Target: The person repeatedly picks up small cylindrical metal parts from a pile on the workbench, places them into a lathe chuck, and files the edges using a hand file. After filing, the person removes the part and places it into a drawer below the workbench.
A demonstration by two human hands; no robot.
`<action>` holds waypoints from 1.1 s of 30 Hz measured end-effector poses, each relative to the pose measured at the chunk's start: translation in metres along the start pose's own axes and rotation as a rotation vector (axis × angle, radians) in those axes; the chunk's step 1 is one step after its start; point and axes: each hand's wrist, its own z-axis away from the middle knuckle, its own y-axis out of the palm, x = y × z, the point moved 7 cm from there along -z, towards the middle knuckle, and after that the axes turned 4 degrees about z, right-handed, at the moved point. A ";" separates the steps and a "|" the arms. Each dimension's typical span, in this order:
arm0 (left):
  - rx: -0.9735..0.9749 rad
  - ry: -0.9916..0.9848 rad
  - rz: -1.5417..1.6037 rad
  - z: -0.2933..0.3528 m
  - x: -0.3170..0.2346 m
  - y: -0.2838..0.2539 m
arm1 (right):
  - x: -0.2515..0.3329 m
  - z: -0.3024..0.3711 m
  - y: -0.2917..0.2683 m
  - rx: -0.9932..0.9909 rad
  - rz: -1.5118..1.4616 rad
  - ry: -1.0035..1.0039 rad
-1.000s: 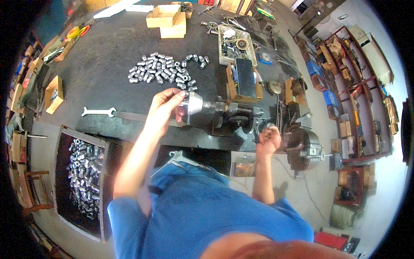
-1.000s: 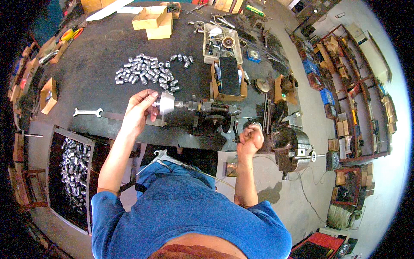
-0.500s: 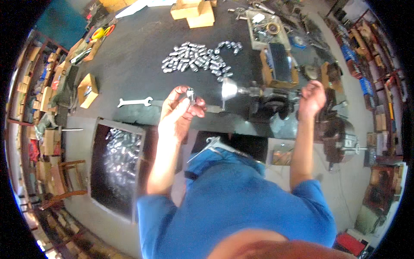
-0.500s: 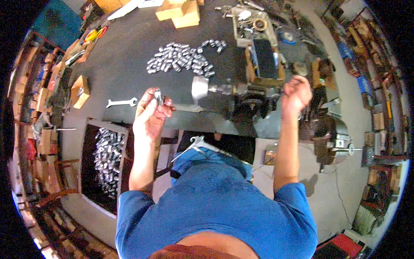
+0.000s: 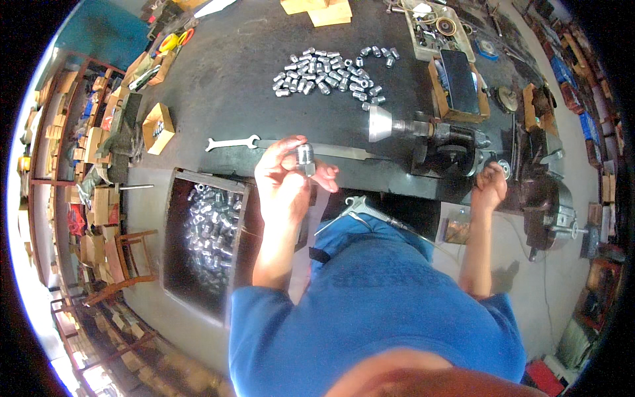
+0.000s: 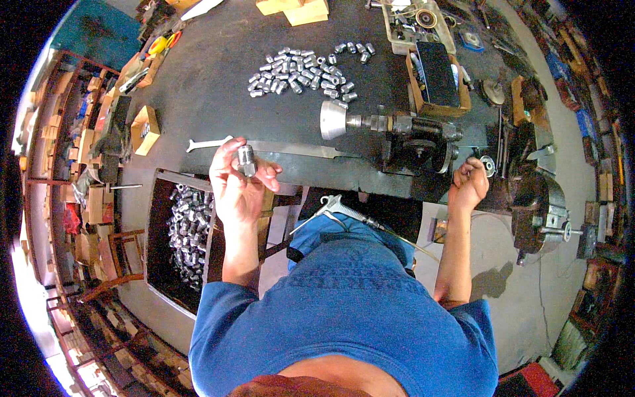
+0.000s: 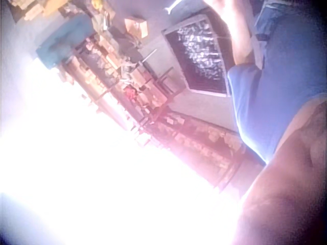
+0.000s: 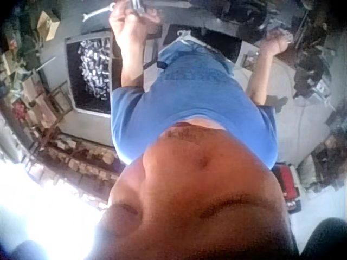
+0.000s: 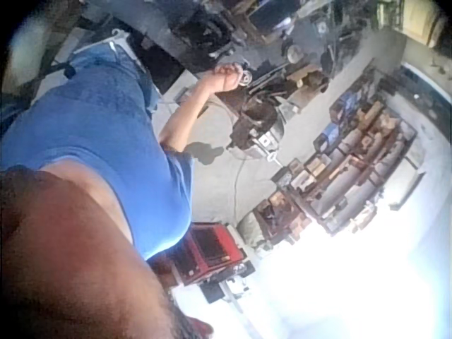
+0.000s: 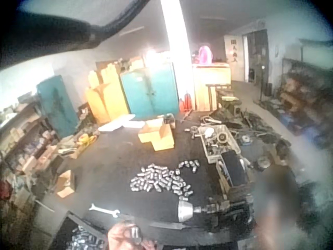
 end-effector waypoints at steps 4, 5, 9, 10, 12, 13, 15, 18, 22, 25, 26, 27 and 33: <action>-0.226 0.114 -0.243 0.005 -0.022 0.007 | -0.009 -0.014 0.005 -0.005 0.011 0.001; -0.327 0.105 -0.328 0.010 -0.025 0.004 | -0.010 -0.015 0.006 0.009 -0.001 0.005; -0.343 0.225 -0.627 0.015 -0.036 0.008 | -0.006 -0.010 0.010 -0.062 0.031 0.038; -0.351 0.236 -0.693 0.014 -0.037 0.011 | -0.007 -0.009 0.011 -0.067 0.030 0.040; -0.359 0.259 -0.820 0.011 -0.039 0.018 | -0.006 -0.008 0.010 -0.081 0.025 0.036; -0.354 0.260 -0.865 0.011 -0.038 0.018 | -0.007 -0.009 0.009 -0.036 0.040 0.023; -0.346 0.263 -0.953 0.010 -0.035 0.014 | -0.009 -0.010 0.006 -0.041 0.035 0.014; -0.321 0.311 -1.042 0.007 -0.034 0.011 | -0.008 -0.010 0.006 -0.054 0.029 0.027; -0.418 0.213 -1.189 0.011 -0.041 0.003 | -0.006 -0.007 0.009 -0.043 0.046 0.014; -0.567 0.114 -1.351 0.023 -0.057 -0.012 | -0.007 -0.009 0.007 -0.080 0.065 0.027; -0.638 0.104 -1.498 0.030 -0.067 -0.014 | -0.007 -0.007 0.010 -0.053 0.036 0.031; -0.634 0.162 -1.644 0.039 -0.076 -0.026 | -0.010 -0.011 0.005 -0.040 0.027 0.022; -0.905 -0.030 -2.131 0.124 -0.157 -0.115 | -0.009 -0.007 0.010 -0.077 -0.032 0.057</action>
